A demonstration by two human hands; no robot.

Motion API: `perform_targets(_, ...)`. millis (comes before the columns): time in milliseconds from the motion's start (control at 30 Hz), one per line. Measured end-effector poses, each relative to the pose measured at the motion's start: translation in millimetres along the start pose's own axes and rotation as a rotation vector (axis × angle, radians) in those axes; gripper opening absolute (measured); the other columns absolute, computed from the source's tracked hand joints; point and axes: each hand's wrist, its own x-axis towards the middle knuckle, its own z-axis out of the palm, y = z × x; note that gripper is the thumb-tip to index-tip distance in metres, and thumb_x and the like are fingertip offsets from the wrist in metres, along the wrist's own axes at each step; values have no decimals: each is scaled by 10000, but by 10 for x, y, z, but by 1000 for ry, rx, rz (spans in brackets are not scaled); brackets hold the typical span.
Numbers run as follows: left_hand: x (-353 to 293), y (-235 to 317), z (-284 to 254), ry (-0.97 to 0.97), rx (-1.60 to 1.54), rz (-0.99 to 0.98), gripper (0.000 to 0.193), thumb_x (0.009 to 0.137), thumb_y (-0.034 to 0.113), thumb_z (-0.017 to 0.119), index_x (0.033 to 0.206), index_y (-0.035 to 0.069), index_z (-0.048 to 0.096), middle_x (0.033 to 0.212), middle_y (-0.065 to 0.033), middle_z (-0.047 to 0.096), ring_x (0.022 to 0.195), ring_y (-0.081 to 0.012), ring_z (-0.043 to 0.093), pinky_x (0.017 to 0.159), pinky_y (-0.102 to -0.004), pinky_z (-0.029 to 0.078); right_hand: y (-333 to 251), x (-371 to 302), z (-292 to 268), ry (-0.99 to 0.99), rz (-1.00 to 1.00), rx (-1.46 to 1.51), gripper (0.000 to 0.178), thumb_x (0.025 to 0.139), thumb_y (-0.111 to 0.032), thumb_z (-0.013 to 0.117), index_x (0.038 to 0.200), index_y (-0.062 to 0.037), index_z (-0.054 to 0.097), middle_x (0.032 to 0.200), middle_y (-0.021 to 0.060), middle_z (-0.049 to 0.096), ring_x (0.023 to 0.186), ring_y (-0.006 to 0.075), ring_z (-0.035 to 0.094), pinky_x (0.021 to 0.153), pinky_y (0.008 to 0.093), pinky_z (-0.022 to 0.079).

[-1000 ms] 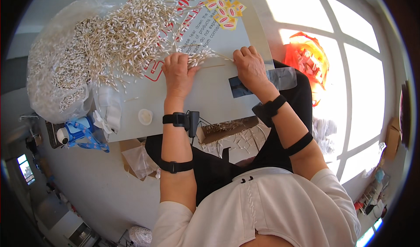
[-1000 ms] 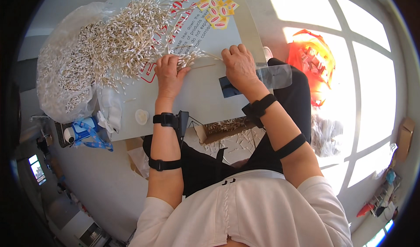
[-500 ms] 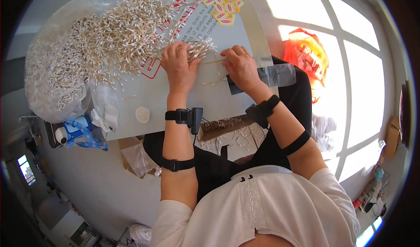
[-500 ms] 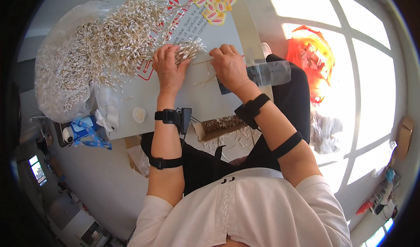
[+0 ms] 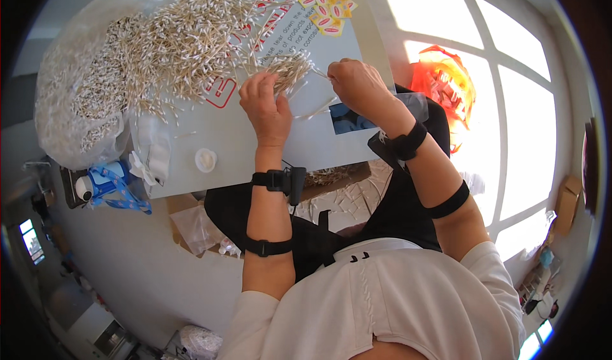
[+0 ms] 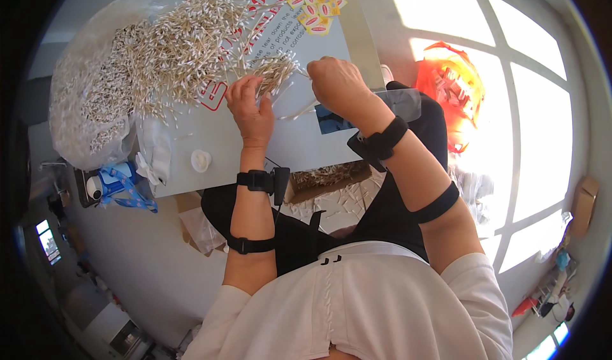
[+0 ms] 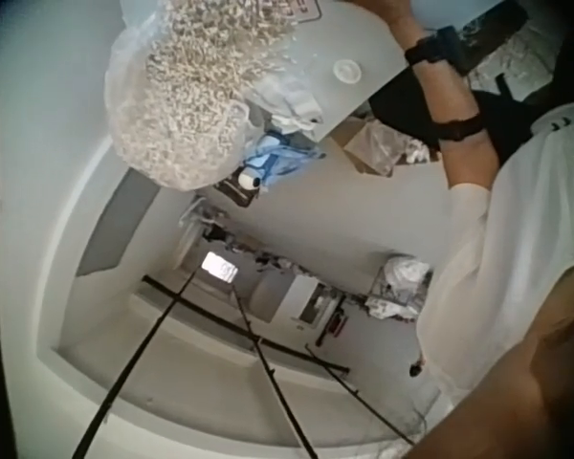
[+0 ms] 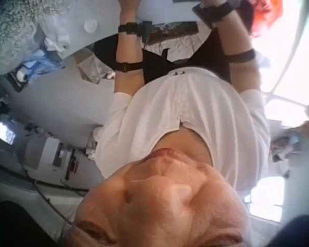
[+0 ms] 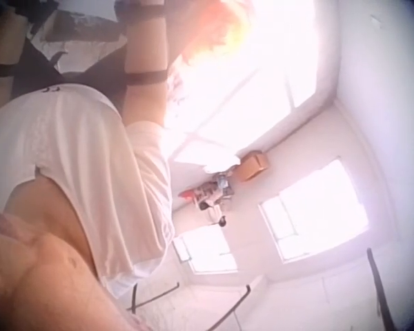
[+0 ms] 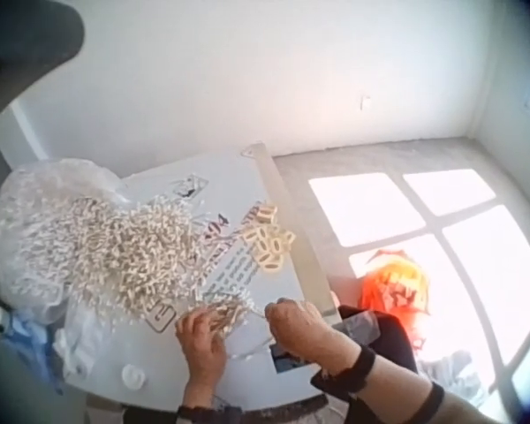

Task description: The recorder is packaging cotton swabs into small boxes and organizing them on the workspace.

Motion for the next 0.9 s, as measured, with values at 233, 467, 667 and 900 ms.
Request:
perform_targets(233, -142, -16, -29, 49, 50, -123, 310, 669, -66, 622, 944, 75, 614, 989, -72, 610, 1020, -305, 511, 889, -426, 414, -101, -494, -140, -64, 140, 485, 117, 786, -6, 619, 901, 17, 624, 660, 153, 575, 649, 286, 609, 622, 354, 471)
perform_targets(467, -238, 13, -82, 66, 17, -210, 253, 678, -49, 652, 901, 67, 619, 967, -63, 615, 987, -299, 509, 863, -408, 432, -40, -834, -34, -344, 11, 688, 128, 787, -60, 688, 835, 18, 598, 668, 118, 582, 633, 249, 599, 611, 334, 466)
perform_targets(667, -314, -20, -105, -17, 38, -222, 232, 675, 0, 689, 878, 99, 635, 933, -49, 601, 945, -293, 512, 824, -407, 437, -118, -654, 57, -126, 54, 459, 223, 789, -178, 738, 858, -7, 612, 757, 130, 613, 658, 273, 605, 620, 346, 474)
perform_targets(900, -274, 95, 50, -77, 161, -150, 188, 685, 26, 713, 819, 118, 616, 860, -42, 554, 922, -291, 518, 772, -414, 426, 122, -173, 392, 219, 53, 72, 129, 785, -130, 677, 836, -50, 590, 884, 108, 565, 901, 315, 598, 736, 414, 492)
